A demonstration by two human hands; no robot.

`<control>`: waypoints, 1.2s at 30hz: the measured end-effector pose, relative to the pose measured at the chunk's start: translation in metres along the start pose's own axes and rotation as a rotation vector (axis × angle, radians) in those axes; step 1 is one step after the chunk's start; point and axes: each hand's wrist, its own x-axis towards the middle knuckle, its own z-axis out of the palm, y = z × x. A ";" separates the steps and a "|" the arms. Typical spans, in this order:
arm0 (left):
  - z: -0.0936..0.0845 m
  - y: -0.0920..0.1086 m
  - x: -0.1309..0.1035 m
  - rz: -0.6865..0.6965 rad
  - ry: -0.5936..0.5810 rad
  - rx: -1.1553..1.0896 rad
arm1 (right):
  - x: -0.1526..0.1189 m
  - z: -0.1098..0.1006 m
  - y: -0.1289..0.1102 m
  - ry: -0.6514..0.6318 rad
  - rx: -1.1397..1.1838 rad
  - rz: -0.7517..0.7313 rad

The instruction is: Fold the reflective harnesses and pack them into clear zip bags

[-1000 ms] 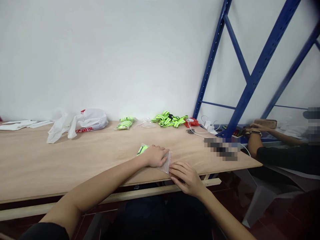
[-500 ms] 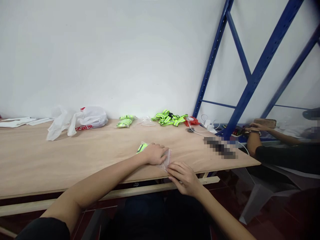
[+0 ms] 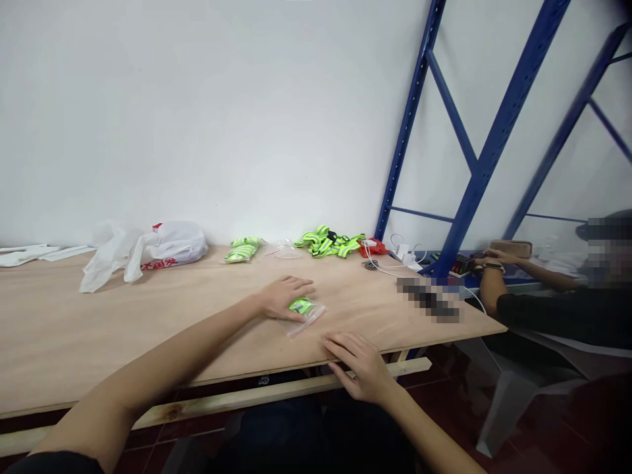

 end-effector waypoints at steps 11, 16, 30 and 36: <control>-0.007 -0.089 -0.075 -0.706 -0.045 -0.115 | 0.001 0.003 0.002 0.037 0.021 -0.044; -0.019 -0.093 -0.078 -0.801 -0.182 -0.204 | -0.001 0.004 0.003 0.041 0.021 -0.042; -0.044 -0.045 -0.082 -0.536 -0.139 -0.151 | -0.001 0.004 0.004 0.026 0.012 -0.034; -0.071 -0.062 -0.083 -0.437 -0.077 0.110 | 0.001 0.003 0.003 0.037 0.006 -0.037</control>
